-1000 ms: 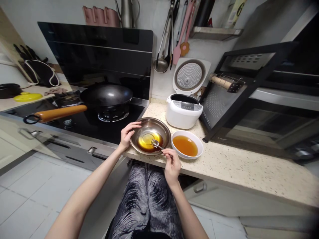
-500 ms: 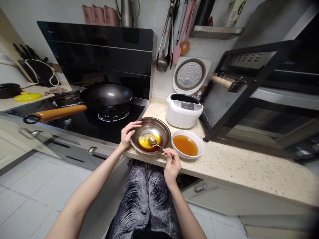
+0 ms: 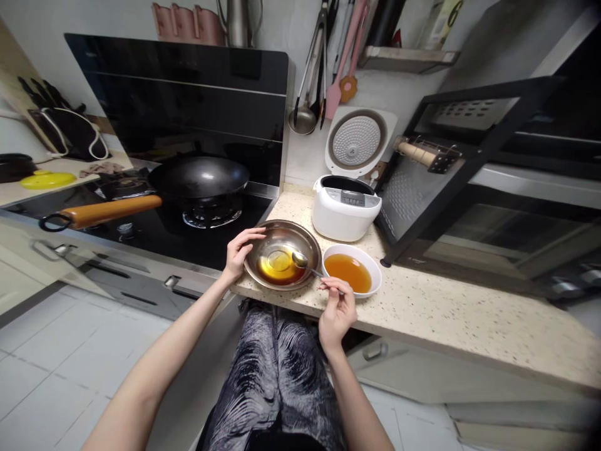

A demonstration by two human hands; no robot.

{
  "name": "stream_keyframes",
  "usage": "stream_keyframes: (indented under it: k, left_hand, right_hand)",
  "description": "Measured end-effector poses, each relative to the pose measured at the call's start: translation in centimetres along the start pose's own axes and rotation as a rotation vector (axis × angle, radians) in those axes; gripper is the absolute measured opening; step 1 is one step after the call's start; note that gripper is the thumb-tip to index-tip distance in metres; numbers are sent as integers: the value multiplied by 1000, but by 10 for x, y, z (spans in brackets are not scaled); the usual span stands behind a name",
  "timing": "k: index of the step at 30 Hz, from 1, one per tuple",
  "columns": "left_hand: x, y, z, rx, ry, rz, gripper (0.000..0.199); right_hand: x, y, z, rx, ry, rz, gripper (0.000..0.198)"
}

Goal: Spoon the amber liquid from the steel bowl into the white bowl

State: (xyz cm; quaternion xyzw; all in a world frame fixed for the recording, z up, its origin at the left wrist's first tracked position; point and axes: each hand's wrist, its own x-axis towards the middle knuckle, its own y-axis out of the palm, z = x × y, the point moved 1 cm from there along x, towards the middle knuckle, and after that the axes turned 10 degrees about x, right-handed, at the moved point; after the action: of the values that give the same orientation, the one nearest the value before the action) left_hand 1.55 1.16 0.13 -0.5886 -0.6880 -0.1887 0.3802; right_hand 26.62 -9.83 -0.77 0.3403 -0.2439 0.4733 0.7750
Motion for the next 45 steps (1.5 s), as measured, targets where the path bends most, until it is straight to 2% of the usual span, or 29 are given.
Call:
stream_keyframes:
  k: [12, 17, 20, 25, 32, 36, 41, 45]
  left_hand:
    - [0, 0, 2, 9, -9, -7, 33]
    - [0, -1, 1, 15, -5, 1, 33]
    - [0, -1, 0, 6, 2, -4, 33]
    - [1, -1, 1, 3, -8, -13, 32]
    - [0, 0, 2, 3, 0, -11, 32]
    - [0, 0, 2, -2, 9, -6, 32]
    - [1, -1, 1, -6, 8, -5, 32]
    - [1, -1, 1, -1, -3, -2, 32]
  right_hand:
    - [21, -28, 14, -86, -107, -159, 15]
    - [22, -42, 10, -143, -141, -180, 14]
    - [20, -50, 5, -176, -187, -128, 14]
    - [16, -61, 1, -300, -300, 40, 16]
    - [15, -66, -1, -393, -529, 254, 26]
    - [13, -68, -3, -432, -586, 380, 31]
    - [11, -69, -5, -453, -603, 415, 32]
    - [13, -68, -3, -433, -588, 361, 31]
